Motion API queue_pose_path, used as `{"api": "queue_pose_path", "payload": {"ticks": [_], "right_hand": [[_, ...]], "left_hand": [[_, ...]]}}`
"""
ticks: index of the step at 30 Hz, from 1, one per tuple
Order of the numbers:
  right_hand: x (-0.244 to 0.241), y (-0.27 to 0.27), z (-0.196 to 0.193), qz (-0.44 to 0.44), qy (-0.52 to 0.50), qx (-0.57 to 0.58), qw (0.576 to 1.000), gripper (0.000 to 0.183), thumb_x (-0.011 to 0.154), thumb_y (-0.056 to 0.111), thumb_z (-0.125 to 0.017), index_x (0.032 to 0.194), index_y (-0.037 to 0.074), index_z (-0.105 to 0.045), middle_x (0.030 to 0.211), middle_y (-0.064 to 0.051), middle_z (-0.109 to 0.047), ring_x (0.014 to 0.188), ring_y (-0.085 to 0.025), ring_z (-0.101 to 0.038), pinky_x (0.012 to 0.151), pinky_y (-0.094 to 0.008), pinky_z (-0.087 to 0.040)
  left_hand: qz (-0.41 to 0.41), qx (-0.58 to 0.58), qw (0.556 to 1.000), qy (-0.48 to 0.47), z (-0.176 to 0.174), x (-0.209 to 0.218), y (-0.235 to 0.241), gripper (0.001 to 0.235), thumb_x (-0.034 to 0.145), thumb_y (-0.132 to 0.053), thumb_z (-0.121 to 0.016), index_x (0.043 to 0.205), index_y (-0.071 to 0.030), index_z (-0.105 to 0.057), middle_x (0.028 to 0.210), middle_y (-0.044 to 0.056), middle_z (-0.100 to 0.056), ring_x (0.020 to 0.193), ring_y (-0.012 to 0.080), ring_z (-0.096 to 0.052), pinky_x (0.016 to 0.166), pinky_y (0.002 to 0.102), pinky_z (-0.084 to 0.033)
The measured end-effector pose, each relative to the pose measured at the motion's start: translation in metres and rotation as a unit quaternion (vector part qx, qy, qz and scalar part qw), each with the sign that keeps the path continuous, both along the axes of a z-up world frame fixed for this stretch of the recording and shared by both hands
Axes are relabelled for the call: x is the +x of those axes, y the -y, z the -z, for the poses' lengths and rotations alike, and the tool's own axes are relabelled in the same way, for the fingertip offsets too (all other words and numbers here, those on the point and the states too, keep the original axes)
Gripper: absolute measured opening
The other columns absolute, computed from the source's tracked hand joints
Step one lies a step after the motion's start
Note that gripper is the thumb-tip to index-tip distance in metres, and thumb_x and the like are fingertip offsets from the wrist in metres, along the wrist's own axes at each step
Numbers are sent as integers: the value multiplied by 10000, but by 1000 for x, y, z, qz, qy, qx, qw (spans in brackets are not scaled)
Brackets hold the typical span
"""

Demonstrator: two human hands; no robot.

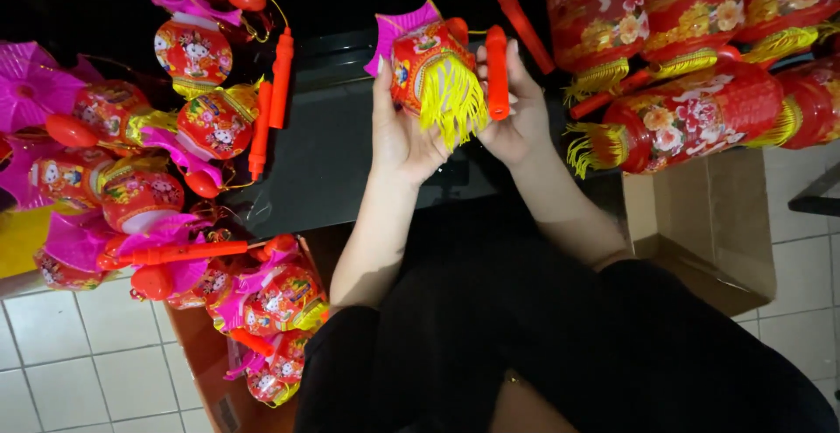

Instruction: Assembling small decorative lanterns by attaching plastic handles and organizing them into a container.

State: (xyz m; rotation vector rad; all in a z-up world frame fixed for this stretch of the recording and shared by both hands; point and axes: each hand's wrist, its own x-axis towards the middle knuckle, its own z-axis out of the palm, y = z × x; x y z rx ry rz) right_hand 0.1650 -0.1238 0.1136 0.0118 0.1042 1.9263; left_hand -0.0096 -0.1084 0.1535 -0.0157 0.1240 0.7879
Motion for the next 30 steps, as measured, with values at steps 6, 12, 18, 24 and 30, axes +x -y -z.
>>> {"api": "queue_pose_path", "payload": {"ticks": [6, 12, 18, 24, 30], "right_hand": [[-3, 3, -7, -6, 22, -19, 1000, 363, 1059, 302, -622, 1177, -37, -668, 992, -161, -770, 866, -195, -758, 780, -252, -603], [2, 10, -28, 40, 262, 24, 964, 334, 1047, 352, -621, 1162, 64, -746, 834, -47, -687, 772, -133, -627, 703, -250, -486], [21, 14, 24, 154, 402, 172, 886, 694, 853, 31, -707, 1492, 37, -437, 1039, -91, -527, 557, -165, -541, 359, -205, -452], [15, -3, 11, 228, 481, 278, 800, 888, 650, -250, -798, 1442, -66, -443, 1130, -263, -651, 797, -295, -716, 588, -361, -652], [27, -26, 25, 285, 420, 424, 751, 672, 912, 79, -678, 1544, 115, -453, 1456, -134, -541, 1310, -311, -528, 1103, -478, -453]], "left_hand": [[-3, 2, 1000, 9, 5, -1, 2, 751, 933, -556, -675, 1463, -59, -486, 1410, 161, -585, 1313, 293, -584, 1100, 426, -527], [-51, 163, 982, -80, 35, -17, 1, 583, 980, -364, -733, 1388, 4, -538, 1335, 179, -642, 1221, 306, -645, 1038, 459, -548], [-176, 334, 916, -133, 71, -28, -29, 823, 726, 35, -810, 1460, -3, -439, 1323, 280, -605, 1188, 413, -650, 970, 550, -571], [-190, 439, 837, -264, 57, -40, -34, 870, 705, 117, -882, 1475, -47, -512, 1397, 141, -542, 1252, 290, -592, 967, 456, -563], [-158, 517, 790, -290, 11, -47, -7, 549, 960, -60, -735, 1467, -102, -531, 1426, 90, -543, 1358, 247, -527, 1176, 460, -446]]}}
